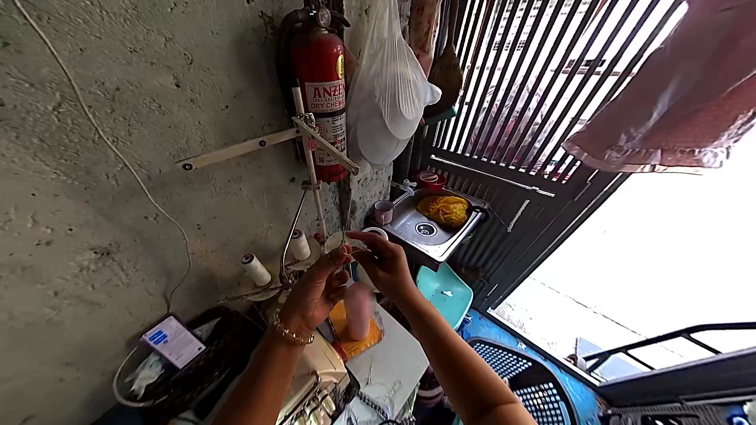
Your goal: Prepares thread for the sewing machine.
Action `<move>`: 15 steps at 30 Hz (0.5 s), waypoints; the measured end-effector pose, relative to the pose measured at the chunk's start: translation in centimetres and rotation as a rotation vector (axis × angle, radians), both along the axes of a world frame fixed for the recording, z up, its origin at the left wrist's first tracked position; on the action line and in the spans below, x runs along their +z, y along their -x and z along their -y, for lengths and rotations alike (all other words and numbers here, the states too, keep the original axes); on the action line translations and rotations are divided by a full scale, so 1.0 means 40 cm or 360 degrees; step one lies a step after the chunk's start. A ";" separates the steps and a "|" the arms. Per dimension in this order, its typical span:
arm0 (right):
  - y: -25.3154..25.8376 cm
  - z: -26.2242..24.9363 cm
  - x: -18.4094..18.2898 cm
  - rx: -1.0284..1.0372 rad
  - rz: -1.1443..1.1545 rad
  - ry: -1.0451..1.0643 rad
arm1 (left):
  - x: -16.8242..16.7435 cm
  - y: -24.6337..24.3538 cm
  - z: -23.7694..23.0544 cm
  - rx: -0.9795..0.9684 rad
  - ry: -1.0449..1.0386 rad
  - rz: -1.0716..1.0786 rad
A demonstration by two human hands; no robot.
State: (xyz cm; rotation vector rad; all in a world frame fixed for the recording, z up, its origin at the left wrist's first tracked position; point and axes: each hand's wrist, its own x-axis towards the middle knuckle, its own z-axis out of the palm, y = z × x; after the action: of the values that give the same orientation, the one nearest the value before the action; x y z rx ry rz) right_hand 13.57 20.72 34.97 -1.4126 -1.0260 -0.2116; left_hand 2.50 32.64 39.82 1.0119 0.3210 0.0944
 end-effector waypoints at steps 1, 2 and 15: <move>-0.003 -0.010 0.004 -0.0020 0.0025 0.0053 | 0.000 -0.001 0.000 -0.0007 0.0000 0.0004; -0.005 -0.018 0.006 -0.0045 0.0043 0.0086 | 0.000 -0.002 0.000 -0.0002 0.0000 0.0007; 0.006 0.034 0.005 -0.0036 -0.0035 -0.0235 | -0.040 0.074 0.000 0.0392 -0.0538 0.0394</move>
State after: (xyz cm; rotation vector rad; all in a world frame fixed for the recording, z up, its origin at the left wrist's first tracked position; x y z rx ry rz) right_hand 13.35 19.37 35.17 -1.2906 -0.9572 -0.2821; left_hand -0.45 32.63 38.20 1.2762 0.2045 0.5067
